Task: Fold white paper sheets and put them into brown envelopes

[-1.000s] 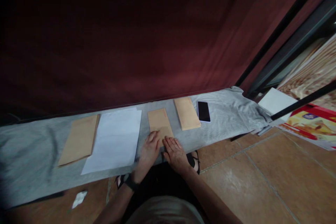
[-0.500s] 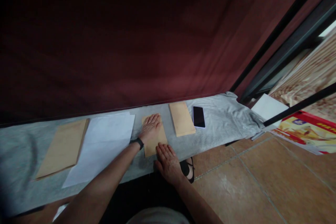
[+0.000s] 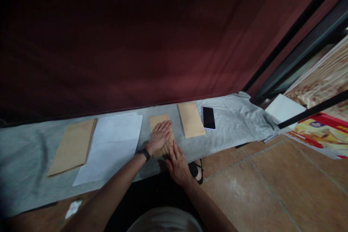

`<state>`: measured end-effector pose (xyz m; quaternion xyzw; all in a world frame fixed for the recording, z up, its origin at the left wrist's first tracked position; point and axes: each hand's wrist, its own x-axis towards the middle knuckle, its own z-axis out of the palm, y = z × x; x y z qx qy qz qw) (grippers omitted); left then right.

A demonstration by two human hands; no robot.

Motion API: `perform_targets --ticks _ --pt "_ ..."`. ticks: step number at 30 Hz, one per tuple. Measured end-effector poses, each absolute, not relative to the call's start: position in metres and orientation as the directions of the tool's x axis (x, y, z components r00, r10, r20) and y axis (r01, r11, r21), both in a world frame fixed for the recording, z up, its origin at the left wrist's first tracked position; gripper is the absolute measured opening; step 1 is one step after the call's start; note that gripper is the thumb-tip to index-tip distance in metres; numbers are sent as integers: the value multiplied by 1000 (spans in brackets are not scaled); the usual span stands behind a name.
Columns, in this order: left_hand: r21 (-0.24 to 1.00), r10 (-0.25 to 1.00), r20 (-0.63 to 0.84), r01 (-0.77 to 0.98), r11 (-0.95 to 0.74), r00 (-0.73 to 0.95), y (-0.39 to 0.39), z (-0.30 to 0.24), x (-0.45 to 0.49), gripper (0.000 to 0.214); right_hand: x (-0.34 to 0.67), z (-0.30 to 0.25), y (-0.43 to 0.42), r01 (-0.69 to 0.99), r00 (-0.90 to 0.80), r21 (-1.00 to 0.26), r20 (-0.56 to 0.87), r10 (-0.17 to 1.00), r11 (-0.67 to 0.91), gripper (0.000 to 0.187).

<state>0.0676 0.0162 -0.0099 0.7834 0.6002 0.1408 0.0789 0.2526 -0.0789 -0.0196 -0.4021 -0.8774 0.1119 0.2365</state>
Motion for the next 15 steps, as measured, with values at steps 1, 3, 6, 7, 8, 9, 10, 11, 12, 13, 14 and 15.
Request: perform_targets --ticks 1,3,6,7,8,9,10,11,12,13,14,15 --pt "297 958 127 912 -283 256 11 -10 68 54 252 -19 -79 654 -569 -378 325 755 655 71" --pt "304 950 129 901 -310 283 1 -10 70 55 251 -19 -80 656 -577 -364 324 750 661 71" --pt "303 944 128 894 -329 304 -14 -11 73 56 250 -20 -81 661 -583 -345 323 746 666 71" --pt "298 944 126 896 -330 306 -19 -11 75 56 250 -21 -82 662 -584 -339 324 744 668 70" --pt "291 943 122 897 -331 309 -23 -11 76 56 250 -22 -82 663 -585 -335 326 742 670 69" --pt "285 942 118 898 -335 314 -27 -11 78 56 250 -24 -82 663 -584 -333 330 741 671 69" --pt "280 940 113 898 -340 321 -31 -11 79 55 251 -25 -83 664 -582 -332 333 741 670 68" --pt "277 938 107 896 -346 329 -35 -11 81 55 251 -26 -83 664 -581 -332 335 742 670 67" --pt "276 936 102 894 -352 336 -39 -10 82 55 251 -27 -83 665 -579 -333 336 743 669 67" --pt "276 933 98 891 -359 346 -43 -10 82 55 251 -27 -83 666 -578 -333 335 744 668 68" --pt "276 930 95 888 -367 354 -47 -9 83 55 251 -27 -83 668 -578 -332 332 745 666 68" --pt "276 927 94 885 -374 363 -51 -9 83 55 251 -26 -83 670 -579 -330 329 746 665 69"
